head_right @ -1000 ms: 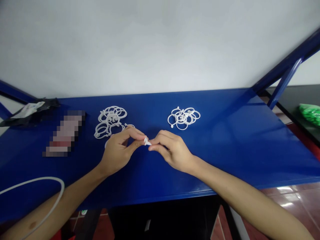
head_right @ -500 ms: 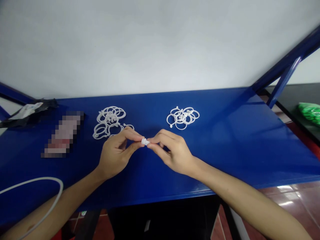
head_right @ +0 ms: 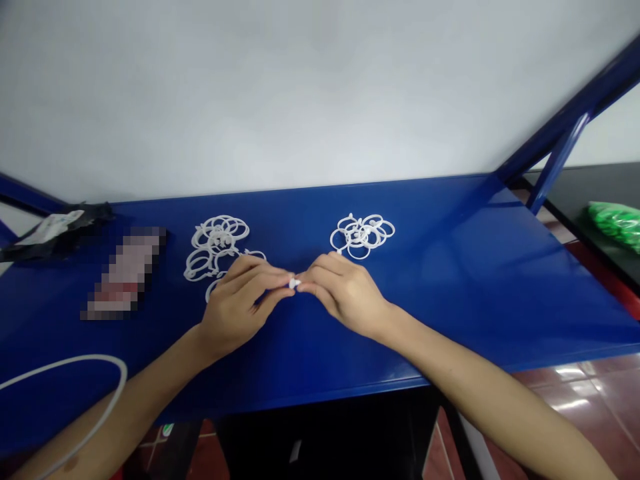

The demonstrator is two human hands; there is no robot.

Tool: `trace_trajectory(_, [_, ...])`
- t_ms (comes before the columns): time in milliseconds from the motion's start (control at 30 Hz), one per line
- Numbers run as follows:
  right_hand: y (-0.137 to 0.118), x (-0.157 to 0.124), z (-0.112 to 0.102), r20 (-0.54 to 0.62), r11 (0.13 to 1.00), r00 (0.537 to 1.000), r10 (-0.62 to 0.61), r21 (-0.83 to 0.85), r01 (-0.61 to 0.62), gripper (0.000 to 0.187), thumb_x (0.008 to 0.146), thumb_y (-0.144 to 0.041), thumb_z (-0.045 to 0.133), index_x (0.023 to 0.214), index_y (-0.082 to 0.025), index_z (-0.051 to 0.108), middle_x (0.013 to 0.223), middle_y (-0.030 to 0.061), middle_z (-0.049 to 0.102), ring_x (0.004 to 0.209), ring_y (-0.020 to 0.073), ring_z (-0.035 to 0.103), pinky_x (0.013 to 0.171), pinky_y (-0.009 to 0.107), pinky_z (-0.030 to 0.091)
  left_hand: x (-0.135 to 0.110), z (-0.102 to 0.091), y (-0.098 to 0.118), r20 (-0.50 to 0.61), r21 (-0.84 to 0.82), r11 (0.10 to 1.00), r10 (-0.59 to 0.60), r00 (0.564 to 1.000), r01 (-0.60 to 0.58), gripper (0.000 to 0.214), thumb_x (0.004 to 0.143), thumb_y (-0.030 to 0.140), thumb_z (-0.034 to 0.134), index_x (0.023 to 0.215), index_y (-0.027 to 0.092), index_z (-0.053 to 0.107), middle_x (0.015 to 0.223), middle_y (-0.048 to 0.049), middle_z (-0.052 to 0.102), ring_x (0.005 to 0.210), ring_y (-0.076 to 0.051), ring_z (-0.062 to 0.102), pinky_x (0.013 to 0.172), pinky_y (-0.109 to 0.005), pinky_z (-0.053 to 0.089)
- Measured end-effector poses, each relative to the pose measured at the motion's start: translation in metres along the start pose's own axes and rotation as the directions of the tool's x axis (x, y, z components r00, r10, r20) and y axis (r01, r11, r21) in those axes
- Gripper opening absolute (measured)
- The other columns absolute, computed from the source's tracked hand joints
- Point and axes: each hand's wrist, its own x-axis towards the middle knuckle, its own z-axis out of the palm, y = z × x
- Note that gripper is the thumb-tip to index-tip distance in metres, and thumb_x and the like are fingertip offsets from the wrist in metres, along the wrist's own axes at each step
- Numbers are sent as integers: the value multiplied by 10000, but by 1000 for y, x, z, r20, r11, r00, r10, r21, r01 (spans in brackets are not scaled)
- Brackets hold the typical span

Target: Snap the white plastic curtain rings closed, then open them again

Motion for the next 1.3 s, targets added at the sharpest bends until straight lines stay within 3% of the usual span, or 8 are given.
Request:
trace_trajectory(200, [20, 3, -26, -126, 860, 982, 139, -476, -183, 149, 995, -260, 572, 975, -172, 690, 945, 88, 699, 856, 225, 619, 710, 356, 523, -1, -10, -17, 196, 574, 809, -291, 936, 131, 363, 958, 446, 596, 1089, 120, 691, 942, -140, 722, 936, -339, 626, 794, -468, 499])
trace_trajectory(300, [29, 0, -38, -138, 743, 964, 228, -616, -263, 129, 970, -270, 601, 934, -177, 684, 908, 87, 691, 837, 244, 580, 668, 360, 496, -3, -11, -20, 308, 661, 741, -411, 858, 118, 324, 975, 412, 568, 1051, 124, 695, 897, -147, 726, 928, -352, 625, 786, -468, 479])
trace_trajectory(400, [34, -2, -43, -72, 702, 947, 313, -654, -282, 106, 929, -281, 660, 959, -182, 682, 940, 89, 683, 865, 258, 568, 688, 372, 502, -5, -9, -20, 372, 640, 762, -424, 826, 102, 232, 997, 255, 517, 1089, 132, 691, 931, -137, 738, 934, -332, 629, 805, -454, 465])
trace_trajectory(667, [29, 0, -45, -77, 747, 938, 338, -584, -318, 163, 876, -328, 725, 916, -194, 642, 927, 77, 658, 881, 265, 576, 729, 398, 514, -6, -3, -22, 324, 471, 859, -379, 867, 200, 305, 965, 97, 481, 1229, 128, 633, 1000, -122, 736, 956, -306, 619, 842, -456, 458])
trace_trajectory(800, [18, 3, -38, -132, 821, 956, 263, -491, -293, 111, 947, -297, 626, 909, -192, 628, 920, 83, 671, 863, 252, 598, 760, 413, 524, 1, -5, -15, 249, 123, 924, -381, 890, 362, 239, 959, 132, 526, 1180, 173, 607, 948, -58, 710, 923, -236, 616, 874, -421, 478])
trace_trajectory(1000, [1, 0, -10, 34, 983, 984, 176, -50, -175, 356, 974, -293, 614, 1313, -208, 549, 1182, 95, 634, 874, 173, 641, 770, 341, 565, 8, -14, -8, 399, -444, 671, -445, 802, 593, 139, 974, 255, 554, 1107, 221, 577, 939, -12, 658, 838, -142, 629, 786, -296, 516])
trace_trajectory(1167, [0, -1, 2, 24, 959, 980, 196, 203, -197, 144, 989, -266, 596, 1118, -206, 619, 1015, 48, 633, 731, 118, 605, 709, 303, 542, 8, -15, -11, 513, -539, 535, -405, 757, 651, 137, 965, 273, 551, 1088, 215, 572, 924, -26, 658, 858, -152, 639, 778, -302, 528])
trace_trajectory(1300, [2, 0, 1, 49, 932, 963, 264, 246, -267, 109, 964, -295, 647, 1009, -196, 644, 853, 6, 630, 658, 102, 573, 624, 261, 489, 6, -15, -12, 545, -529, 541, -375, 750, 654, 167, 973, 284, 544, 1118, 220, 594, 949, -33, 661, 861, -152, 636, 784, -305, 534])
